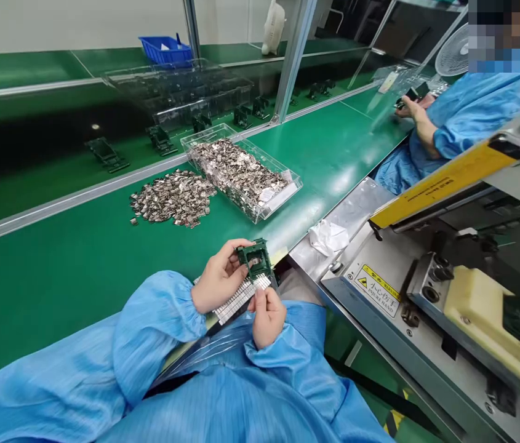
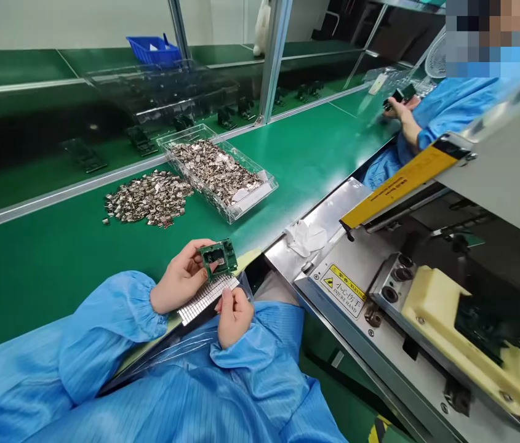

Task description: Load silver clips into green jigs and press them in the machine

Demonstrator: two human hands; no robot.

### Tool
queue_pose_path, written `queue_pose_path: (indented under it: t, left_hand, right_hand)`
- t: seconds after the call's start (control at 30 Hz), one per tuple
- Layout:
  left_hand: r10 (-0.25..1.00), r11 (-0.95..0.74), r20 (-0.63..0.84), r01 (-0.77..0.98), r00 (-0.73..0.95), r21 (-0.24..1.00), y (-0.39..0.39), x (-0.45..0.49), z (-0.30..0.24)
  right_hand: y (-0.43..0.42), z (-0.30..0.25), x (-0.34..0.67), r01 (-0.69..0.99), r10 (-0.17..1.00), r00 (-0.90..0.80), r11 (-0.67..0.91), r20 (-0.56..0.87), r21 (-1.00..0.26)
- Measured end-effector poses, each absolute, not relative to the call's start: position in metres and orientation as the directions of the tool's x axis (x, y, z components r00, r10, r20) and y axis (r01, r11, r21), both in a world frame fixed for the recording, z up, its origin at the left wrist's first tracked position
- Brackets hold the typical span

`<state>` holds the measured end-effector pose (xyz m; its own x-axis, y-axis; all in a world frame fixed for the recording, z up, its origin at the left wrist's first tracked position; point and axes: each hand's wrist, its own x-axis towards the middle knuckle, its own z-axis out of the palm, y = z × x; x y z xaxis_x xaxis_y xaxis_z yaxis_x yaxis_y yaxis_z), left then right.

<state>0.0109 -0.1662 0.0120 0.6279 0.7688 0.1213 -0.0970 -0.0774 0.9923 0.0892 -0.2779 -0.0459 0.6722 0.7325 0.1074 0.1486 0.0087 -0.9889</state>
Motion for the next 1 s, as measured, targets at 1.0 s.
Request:
queue_pose_path:
  t: [1.0]
  left_hand:
    - [0.785, -0.136, 0.211, -0.17, 0.583, 0.976, -0.17, 0.011, 0.016]
  right_hand:
    - [-0.27, 0.042, 0.143, 0.513, 0.743, 0.508, 0.144, 0.435, -0.846]
